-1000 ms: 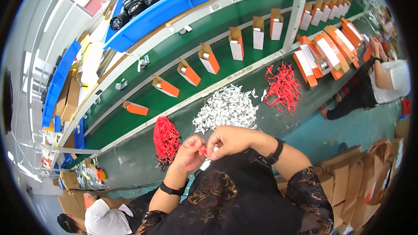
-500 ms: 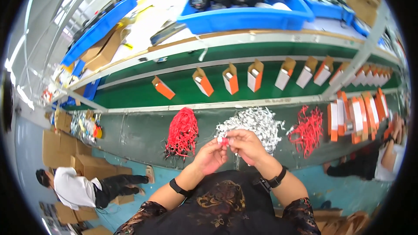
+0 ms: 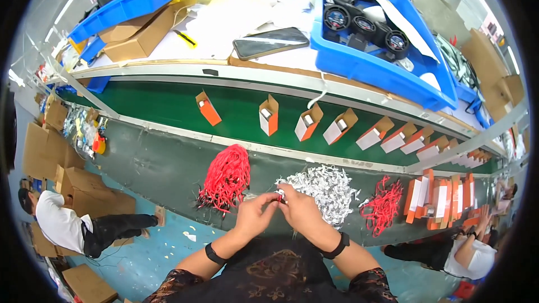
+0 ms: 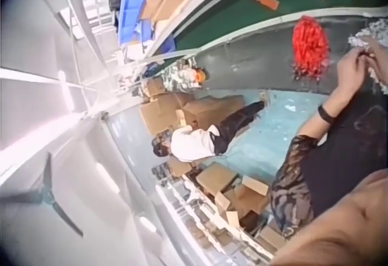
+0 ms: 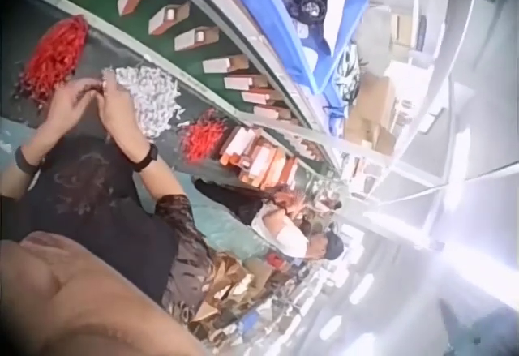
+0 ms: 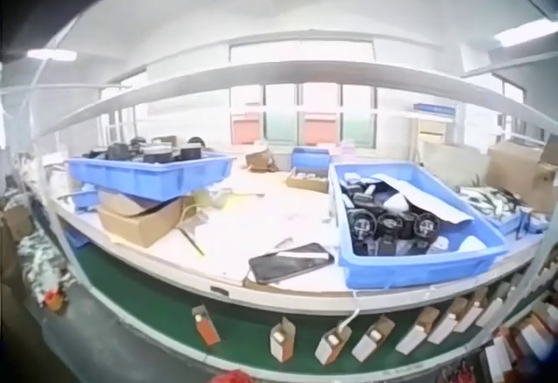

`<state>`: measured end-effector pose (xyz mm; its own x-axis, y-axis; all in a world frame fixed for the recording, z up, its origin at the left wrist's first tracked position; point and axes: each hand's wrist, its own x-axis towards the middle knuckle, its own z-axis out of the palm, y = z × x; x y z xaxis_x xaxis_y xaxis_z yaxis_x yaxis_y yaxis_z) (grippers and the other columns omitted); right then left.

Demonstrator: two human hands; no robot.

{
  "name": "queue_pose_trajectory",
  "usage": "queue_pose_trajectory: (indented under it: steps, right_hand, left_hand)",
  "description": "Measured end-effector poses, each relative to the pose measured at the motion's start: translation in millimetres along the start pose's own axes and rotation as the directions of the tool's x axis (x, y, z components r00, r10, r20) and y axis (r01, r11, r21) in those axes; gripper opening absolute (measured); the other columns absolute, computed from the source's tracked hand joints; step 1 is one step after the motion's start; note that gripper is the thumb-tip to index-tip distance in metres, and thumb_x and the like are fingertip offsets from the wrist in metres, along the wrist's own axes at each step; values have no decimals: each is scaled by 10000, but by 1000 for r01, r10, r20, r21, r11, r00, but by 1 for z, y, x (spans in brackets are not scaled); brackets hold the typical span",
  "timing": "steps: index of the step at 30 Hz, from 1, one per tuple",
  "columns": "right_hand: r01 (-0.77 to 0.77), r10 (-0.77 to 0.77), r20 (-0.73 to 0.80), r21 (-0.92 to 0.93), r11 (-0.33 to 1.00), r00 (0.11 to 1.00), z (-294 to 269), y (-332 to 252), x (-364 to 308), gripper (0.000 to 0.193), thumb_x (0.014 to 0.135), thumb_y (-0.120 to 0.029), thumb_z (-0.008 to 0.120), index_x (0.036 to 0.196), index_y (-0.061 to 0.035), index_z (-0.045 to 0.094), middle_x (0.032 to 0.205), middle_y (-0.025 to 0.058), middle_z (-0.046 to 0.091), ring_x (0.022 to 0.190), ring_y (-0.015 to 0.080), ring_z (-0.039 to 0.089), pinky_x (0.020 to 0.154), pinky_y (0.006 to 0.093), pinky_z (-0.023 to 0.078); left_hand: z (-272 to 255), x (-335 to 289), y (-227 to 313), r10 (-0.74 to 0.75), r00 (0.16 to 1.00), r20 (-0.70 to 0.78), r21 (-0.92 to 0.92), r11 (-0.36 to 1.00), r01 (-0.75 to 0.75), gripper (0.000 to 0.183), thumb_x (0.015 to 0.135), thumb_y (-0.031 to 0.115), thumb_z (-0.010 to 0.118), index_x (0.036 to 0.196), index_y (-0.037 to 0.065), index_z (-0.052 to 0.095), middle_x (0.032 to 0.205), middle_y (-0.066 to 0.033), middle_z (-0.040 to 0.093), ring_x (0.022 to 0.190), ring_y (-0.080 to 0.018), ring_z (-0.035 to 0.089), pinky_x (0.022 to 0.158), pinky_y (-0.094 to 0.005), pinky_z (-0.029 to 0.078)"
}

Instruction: Folding small cardboard boxes and assembling tags or components with strings on an assembly line.

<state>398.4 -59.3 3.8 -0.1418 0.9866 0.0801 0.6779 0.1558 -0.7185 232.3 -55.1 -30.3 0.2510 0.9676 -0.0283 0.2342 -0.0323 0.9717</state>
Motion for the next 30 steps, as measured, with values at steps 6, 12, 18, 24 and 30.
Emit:
queue_pose_trajectory:
  steps: [6, 12, 18, 24, 30]
  right_hand:
    - [75, -60, -172, 88, 993, 983, 25, 0, 74, 206, 793, -52, 735, 999, -65, 720, 819, 119, 679, 723, 295, 678, 654, 353, 552]
    - [197, -322, -243, -429, 882, 915, 42, 33, 218, 81, 781, -116, 702, 848, -73, 717, 833, 109, 686, 757, 296, 661, 650, 400, 522]
    - [49, -74, 8, -816, 575, 997, 102, 84, 324, 126, 811, -105, 619, 871, -90, 729, 830, 118, 700, 775, 278, 679, 698, 390, 555]
    - [8, 228, 107, -918, 396, 968, 132, 76, 333, 188, 830, -157, 590, 949, -126, 733, 1014, 100, 724, 1062, 284, 637, 910, 537, 418]
    - [-108, 317, 82, -836, 538, 945, 129, 42, 321, 304, 846, -167, 597, 1111, -21, 625, 1099, 109, 696, 1009, 292, 657, 809, 489, 498]
  left_hand:
    - [-19, 30, 2, 358, 934, -26, 483, 822, -301, 807, 786, 220, 725, 1397, -112, 317, 1374, -318, 449, 1277, -463, 454, 1051, -555, 369]
    - [-53, 70, -43, 304, 943, -135, 439, 871, -218, 725, 777, 257, 743, 1352, -45, 419, 1380, -256, 447, 1256, -462, 445, 1040, -531, 380]
    - [-97, 58, -110, 30, 995, -97, 380, 925, 10, 478, 760, 201, 765, 1189, 51, 617, 1254, -185, 571, 1163, -372, 545, 973, -447, 461]
    - [-131, 28, -156, -99, 952, -289, 336, 921, 198, 404, 774, 183, 752, 1135, 42, 637, 1177, -188, 616, 1112, -377, 578, 957, -447, 470]
    - [-147, 44, -188, -28, 902, -430, 456, 855, 245, 288, 776, 165, 742, 1029, 47, 672, 1028, -139, 652, 987, -343, 613, 860, -434, 497]
